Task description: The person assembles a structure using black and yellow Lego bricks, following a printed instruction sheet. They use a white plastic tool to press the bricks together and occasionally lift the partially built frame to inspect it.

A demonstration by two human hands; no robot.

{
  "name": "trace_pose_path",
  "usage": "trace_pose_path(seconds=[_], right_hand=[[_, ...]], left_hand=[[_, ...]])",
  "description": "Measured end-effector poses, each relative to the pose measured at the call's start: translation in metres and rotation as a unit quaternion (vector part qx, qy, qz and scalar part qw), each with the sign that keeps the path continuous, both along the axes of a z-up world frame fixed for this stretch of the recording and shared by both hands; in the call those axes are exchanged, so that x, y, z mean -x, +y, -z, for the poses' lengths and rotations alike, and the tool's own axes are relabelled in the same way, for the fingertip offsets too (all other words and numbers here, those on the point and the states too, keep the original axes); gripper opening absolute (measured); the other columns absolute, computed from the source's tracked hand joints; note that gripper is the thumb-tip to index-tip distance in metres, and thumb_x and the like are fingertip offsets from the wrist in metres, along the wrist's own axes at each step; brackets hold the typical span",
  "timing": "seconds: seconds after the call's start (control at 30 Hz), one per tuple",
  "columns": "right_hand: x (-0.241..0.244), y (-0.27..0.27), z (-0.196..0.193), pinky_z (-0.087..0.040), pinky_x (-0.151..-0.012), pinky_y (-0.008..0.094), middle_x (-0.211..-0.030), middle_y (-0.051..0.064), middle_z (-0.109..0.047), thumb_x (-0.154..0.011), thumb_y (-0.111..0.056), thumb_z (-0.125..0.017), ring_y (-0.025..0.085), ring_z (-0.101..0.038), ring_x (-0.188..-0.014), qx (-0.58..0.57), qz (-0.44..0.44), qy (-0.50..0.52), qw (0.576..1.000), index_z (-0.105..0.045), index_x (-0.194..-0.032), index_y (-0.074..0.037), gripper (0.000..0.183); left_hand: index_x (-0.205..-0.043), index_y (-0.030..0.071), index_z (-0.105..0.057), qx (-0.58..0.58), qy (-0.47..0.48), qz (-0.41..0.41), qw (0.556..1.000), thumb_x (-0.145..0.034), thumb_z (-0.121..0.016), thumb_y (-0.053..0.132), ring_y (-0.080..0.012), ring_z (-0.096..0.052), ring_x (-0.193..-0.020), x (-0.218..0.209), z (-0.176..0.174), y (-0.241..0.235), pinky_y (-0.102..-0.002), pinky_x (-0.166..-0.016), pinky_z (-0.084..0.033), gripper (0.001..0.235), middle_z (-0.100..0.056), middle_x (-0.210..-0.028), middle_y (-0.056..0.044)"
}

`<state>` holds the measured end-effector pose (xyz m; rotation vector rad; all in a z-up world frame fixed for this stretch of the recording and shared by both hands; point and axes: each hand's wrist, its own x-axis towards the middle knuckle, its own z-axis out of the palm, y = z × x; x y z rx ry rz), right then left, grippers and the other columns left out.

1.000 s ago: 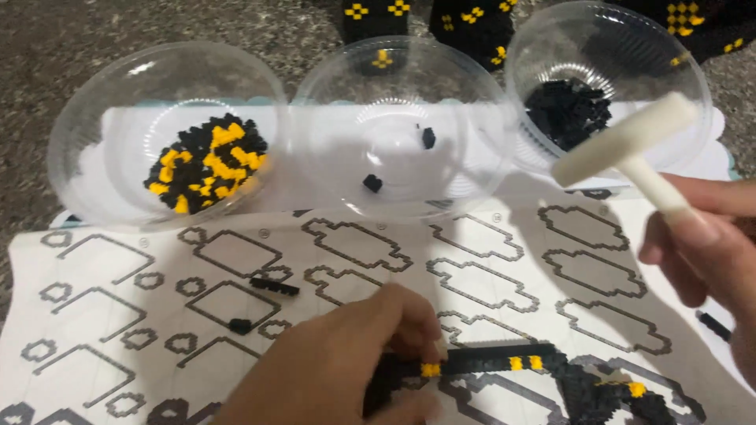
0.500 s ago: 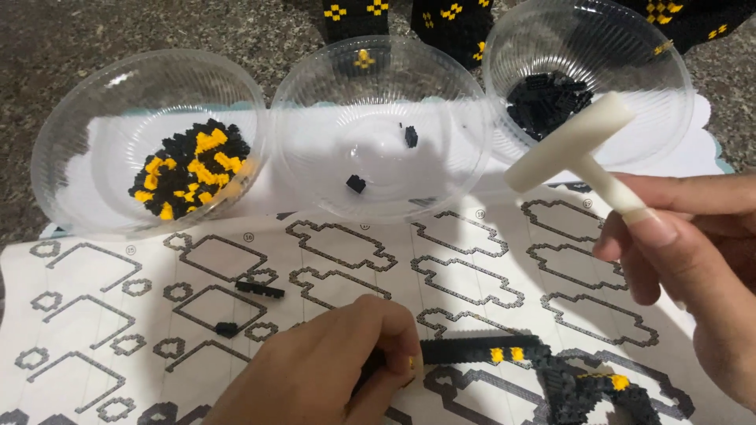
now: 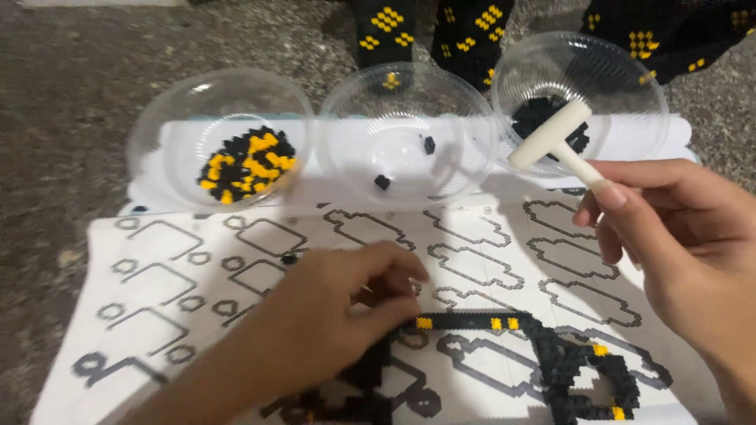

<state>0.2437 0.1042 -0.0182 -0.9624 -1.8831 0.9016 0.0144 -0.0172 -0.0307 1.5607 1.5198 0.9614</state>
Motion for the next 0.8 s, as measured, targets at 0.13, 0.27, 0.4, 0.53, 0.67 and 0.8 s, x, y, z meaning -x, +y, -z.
trace_pose_path(seconds=[0.13, 0.27, 0.4, 0.53, 0.67, 0.8], right_hand=[[0.0, -0.001, 0.002, -0.033, -0.05, 0.023, -0.069, 0.014, -0.052, -0.104, -0.002, -0.049, 0.016, -0.042, -0.054, -0.003, 0.012, 0.0, 1.0, -0.059, -0.11, 0.007, 0.014], [-0.006, 0.008, 0.014, -0.038, -0.065, 0.019, -0.073, 0.002, -0.053, -0.111, -0.017, -0.055, 0.006, -0.045, -0.07, 0.016, 0.102, -0.033, 0.994, -0.064, -0.11, -0.007, 0.014], [-0.006, 0.017, 0.014, -0.022, -0.054, 0.021, -0.062, 0.003, -0.035, -0.113, -0.021, -0.049, 0.009, -0.029, -0.059, 0.024, 0.049, 0.004, 0.999, -0.063, -0.104, -0.002, 0.025], [-0.005, 0.022, 0.014, -0.021, -0.055, 0.023, -0.059, 0.002, -0.029, -0.115, -0.02, -0.045, 0.01, -0.026, -0.057, 0.036, 0.036, 0.044, 0.998, -0.059, -0.102, 0.0, 0.027], [-0.007, 0.022, 0.014, -0.024, -0.055, 0.024, -0.063, 0.003, -0.035, -0.116, -0.021, -0.047, 0.012, -0.032, -0.058, 0.024, 0.033, 0.027, 0.999, -0.06, -0.102, -0.002, 0.027], [-0.003, 0.011, 0.005, -0.02, -0.05, 0.026, -0.059, 0.004, -0.038, -0.114, -0.023, -0.047, 0.011, -0.029, -0.052, 0.026, 0.059, -0.019, 0.998, -0.062, -0.1, -0.004, 0.028]], left_hand=[[-0.089, 0.017, -0.071, -0.081, 0.106, 0.001, 0.991, -0.08, -0.069, 0.024, -0.0034, -0.063, -0.057, 0.026, -0.019, 0.002, -0.02, -0.054, -0.051, 0.012, -0.073, -0.068, 0.005], [-0.074, 0.014, -0.072, -0.103, 0.161, -0.042, 0.981, -0.082, -0.07, 0.024, -0.0054, -0.054, -0.051, 0.046, -0.039, -0.002, -0.022, -0.049, -0.041, 0.013, -0.067, -0.057, 0.005], [-0.068, 0.009, -0.068, -0.123, 0.146, -0.055, 0.98, -0.088, -0.064, 0.022, -0.0088, -0.046, -0.048, 0.055, -0.046, -0.005, -0.025, -0.046, -0.034, 0.023, -0.061, -0.056, 0.0], [-0.08, 0.012, -0.071, 0.011, 0.154, -0.048, 0.987, -0.085, -0.065, 0.028, -0.0087, -0.057, -0.053, 0.063, -0.057, -0.014, -0.024, -0.049, -0.041, 0.018, -0.069, -0.065, 0.0], [-0.092, 0.014, -0.065, 0.004, 0.176, 0.091, 0.98, -0.074, -0.077, 0.008, -0.0114, -0.065, -0.072, 0.082, -0.05, -0.022, -0.025, -0.061, -0.056, 0.023, -0.07, -0.087, 0.002], [-0.102, 0.016, -0.065, 0.166, 0.255, 0.051, 0.951, -0.065, -0.076, 0.009, -0.0132, -0.062, -0.085, 0.087, -0.035, -0.023, -0.029, -0.068, -0.049, 0.039, -0.066, -0.096, 0.001]])
